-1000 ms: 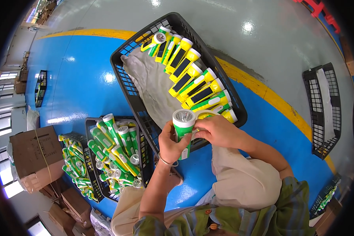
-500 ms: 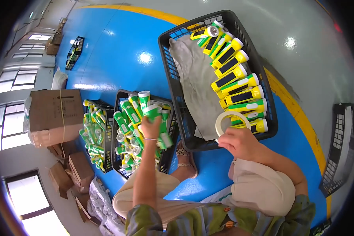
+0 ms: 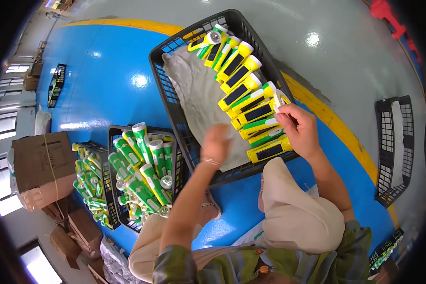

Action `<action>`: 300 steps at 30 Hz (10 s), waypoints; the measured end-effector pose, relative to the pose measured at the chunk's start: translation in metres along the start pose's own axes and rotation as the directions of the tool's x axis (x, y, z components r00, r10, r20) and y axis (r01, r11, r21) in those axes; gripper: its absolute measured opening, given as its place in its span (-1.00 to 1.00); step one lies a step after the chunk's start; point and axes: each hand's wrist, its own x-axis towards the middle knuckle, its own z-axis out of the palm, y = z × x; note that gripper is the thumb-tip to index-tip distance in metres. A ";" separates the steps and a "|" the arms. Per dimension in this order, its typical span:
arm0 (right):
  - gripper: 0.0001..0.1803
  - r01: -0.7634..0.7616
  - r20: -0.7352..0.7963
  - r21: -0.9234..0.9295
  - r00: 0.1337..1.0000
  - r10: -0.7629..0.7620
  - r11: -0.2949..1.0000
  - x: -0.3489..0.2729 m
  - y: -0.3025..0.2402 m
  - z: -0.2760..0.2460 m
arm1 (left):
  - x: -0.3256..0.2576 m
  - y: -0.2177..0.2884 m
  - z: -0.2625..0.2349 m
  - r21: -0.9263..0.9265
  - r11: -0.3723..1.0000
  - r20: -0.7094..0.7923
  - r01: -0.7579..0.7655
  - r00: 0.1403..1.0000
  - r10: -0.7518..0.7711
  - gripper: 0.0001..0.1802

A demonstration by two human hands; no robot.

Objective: Applying small white adhesive labels to the bodies of solar-powered flashlights and moving them between crates.

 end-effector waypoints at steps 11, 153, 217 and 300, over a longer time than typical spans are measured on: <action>-0.93 -0.120 0.036 -0.019 0.992 0.121 0.993 -0.015 0.020 -0.006 | 0.033 0.047 0.066 -0.367 0.882 0.253 0.295 0.944 -0.211 -0.50; -0.84 -0.126 0.531 -0.025 0.839 0.120 0.992 -0.027 -0.005 0.018 | 0.006 0.073 -0.072 -0.860 0.027 0.483 0.509 0.831 -0.274 -0.48; -0.91 -0.013 0.467 0.052 0.884 -0.013 0.999 -0.028 0.001 0.022 | 0.023 0.086 -0.083 -0.680 0.664 0.302 0.311 0.944 -0.133 -0.27; -0.91 0.024 0.323 -0.007 0.946 -0.020 1.000 -0.023 0.014 0.012 | 0.035 0.088 -0.051 -0.796 0.529 0.233 0.293 0.956 -0.179 -0.50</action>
